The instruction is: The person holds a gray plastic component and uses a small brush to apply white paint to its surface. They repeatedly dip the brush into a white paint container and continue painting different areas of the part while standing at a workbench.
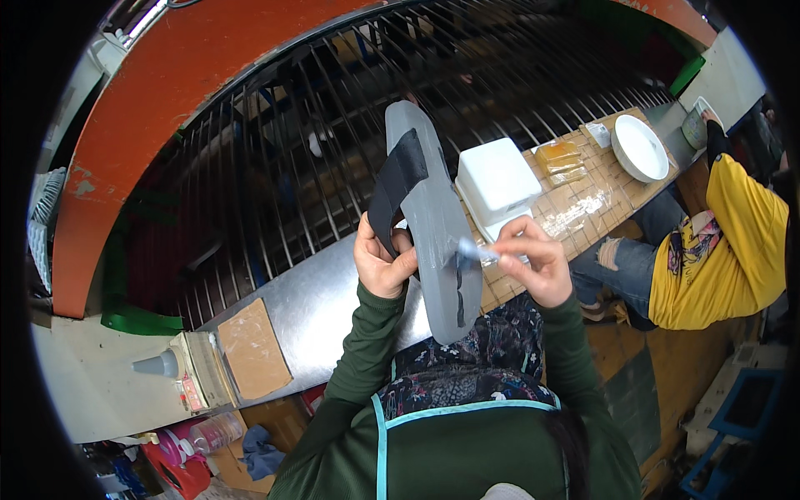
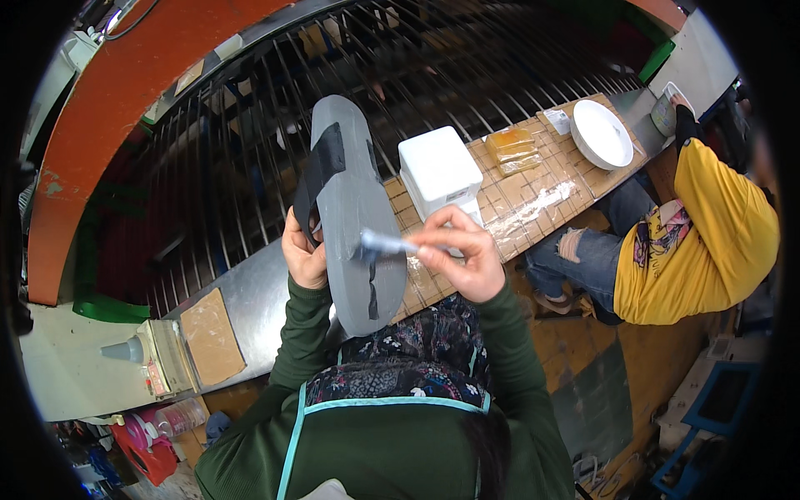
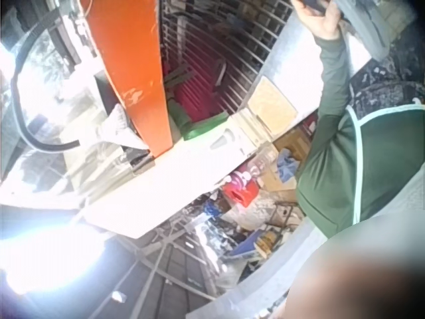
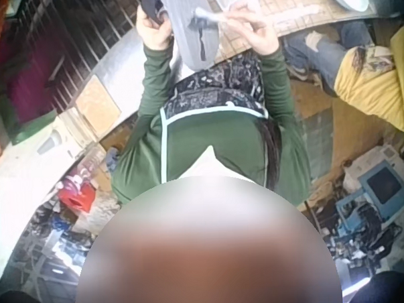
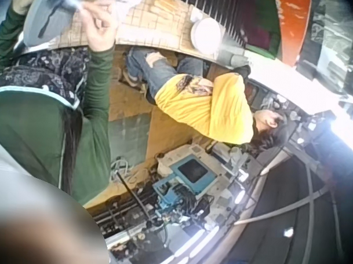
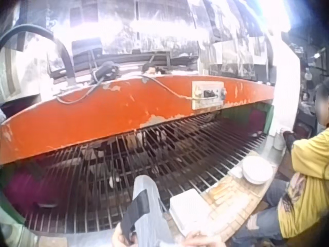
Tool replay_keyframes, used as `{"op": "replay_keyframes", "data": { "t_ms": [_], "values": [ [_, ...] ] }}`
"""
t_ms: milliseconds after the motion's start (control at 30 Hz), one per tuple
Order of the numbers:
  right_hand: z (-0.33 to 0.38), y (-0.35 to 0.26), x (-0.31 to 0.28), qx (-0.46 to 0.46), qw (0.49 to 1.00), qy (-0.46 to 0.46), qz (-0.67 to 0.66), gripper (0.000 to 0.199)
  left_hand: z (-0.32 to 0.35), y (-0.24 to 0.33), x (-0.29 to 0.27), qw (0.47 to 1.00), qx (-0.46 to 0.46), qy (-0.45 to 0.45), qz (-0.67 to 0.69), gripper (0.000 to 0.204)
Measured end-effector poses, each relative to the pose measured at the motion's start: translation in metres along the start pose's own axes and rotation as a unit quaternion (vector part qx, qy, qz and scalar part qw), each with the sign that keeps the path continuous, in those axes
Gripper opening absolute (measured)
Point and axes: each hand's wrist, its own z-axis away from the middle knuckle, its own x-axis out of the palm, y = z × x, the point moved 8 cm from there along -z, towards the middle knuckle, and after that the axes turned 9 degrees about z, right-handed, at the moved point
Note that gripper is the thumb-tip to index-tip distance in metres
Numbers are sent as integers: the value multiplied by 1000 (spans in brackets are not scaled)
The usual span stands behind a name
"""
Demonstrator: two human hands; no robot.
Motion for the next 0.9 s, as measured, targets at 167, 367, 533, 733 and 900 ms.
{"op": "replay_keyframes", "data": {
  "t_ms": [167,367,533,733,900],
  "values": [
    [17,24,9,134,989,63,32,21,3,0,-7,997,37,54,-30,53],
    [38,4,7,119,992,43,-5,20,5,11,-18,980,38,120,-155,47],
    [39,-2,5,118,991,53,40,19,8,17,-17,974,40,125,-187,49],
    [34,-4,2,98,987,62,111,19,15,23,-10,963,33,113,-241,52],
    [18,-7,-1,70,978,81,179,20,16,26,-2,960,39,88,-262,53]
  ]
}}
